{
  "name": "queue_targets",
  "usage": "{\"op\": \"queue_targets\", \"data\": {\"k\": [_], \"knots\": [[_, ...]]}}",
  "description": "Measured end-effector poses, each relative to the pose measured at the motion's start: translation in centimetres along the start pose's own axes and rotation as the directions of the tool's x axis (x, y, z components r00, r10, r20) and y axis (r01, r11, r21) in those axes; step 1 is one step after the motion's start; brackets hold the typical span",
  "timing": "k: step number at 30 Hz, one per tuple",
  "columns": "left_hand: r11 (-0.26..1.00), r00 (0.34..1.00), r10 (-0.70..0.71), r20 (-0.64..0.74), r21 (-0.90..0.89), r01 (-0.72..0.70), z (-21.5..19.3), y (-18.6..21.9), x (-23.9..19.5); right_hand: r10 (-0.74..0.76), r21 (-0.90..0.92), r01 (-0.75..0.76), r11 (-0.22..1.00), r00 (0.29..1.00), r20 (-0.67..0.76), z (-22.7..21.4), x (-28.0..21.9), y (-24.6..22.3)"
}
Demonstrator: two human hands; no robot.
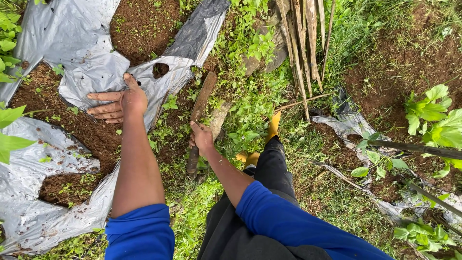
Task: The person pulls weeds from an agricultural bed by hand and using a hand tool, clearing the soil area around plants.
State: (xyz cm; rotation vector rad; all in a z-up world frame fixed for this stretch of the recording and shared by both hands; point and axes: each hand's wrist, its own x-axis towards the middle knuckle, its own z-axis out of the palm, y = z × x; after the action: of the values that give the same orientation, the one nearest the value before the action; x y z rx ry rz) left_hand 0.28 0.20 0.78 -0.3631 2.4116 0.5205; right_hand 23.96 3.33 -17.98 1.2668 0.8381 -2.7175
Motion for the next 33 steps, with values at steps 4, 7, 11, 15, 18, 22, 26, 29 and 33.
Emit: {"op": "queue_targets", "data": {"k": [4, 7, 11, 15, 18, 22, 26, 29, 33], "knots": [[1.0, 1.0, 0.004, -0.031, -0.001, -0.004, 0.3, -0.2, 0.5, 0.101, -0.005, -0.103, 0.995, 0.987, -0.125, 0.7, -4.4, -1.5], [0.998, 0.999, 0.025, -0.02, 0.066, -0.024, 1.0, -1.9, 1.3, 0.155, 0.088, -0.141, 0.986, 0.97, -0.189, 1.3, -6.7, -2.8], [0.999, 1.0, -0.01, -0.019, -0.034, 0.01, 1.3, -1.2, 2.2, 0.078, 0.017, -0.076, 0.997, 0.987, -0.142, 2.2, -5.1, -4.6], [0.995, 0.999, -0.028, -0.028, -0.093, 0.025, 2.0, -2.1, 4.3, 0.084, -0.036, -0.089, 0.995, 0.991, -0.103, 2.3, -5.5, -2.8], [0.996, 0.999, -0.038, 0.007, -0.085, 0.038, 1.5, -1.2, 3.1, 0.015, -0.35, -0.053, 0.935, 0.994, -0.111, -0.7, -7.8, -1.7], [0.992, 0.999, -0.04, -0.022, -0.122, 0.037, 1.8, -1.4, 2.9, -0.186, -0.605, 0.061, 0.794, 0.972, -0.147, -5.0, -4.3, -0.7], [0.973, 0.983, -0.163, 0.088, -0.15, 0.175, -1.4, 2.7, -3.0, -0.368, -0.913, 0.163, 0.374, 0.93, 0.015, -4.6, -1.9, -1.6], [0.979, 0.99, -0.106, 0.094, -0.165, 0.121, -1.5, 2.4, -3.1, -0.298, -0.961, 0.213, 0.176, 0.942, 0.154, -5.2, -4.7, -3.9], [0.976, 0.99, -0.092, 0.106, -0.186, 0.11, -1.3, 1.8, -2.5, -0.486, -0.919, 0.348, 0.184, 0.845, 0.223, -7.1, -4.3, -4.2]]}}
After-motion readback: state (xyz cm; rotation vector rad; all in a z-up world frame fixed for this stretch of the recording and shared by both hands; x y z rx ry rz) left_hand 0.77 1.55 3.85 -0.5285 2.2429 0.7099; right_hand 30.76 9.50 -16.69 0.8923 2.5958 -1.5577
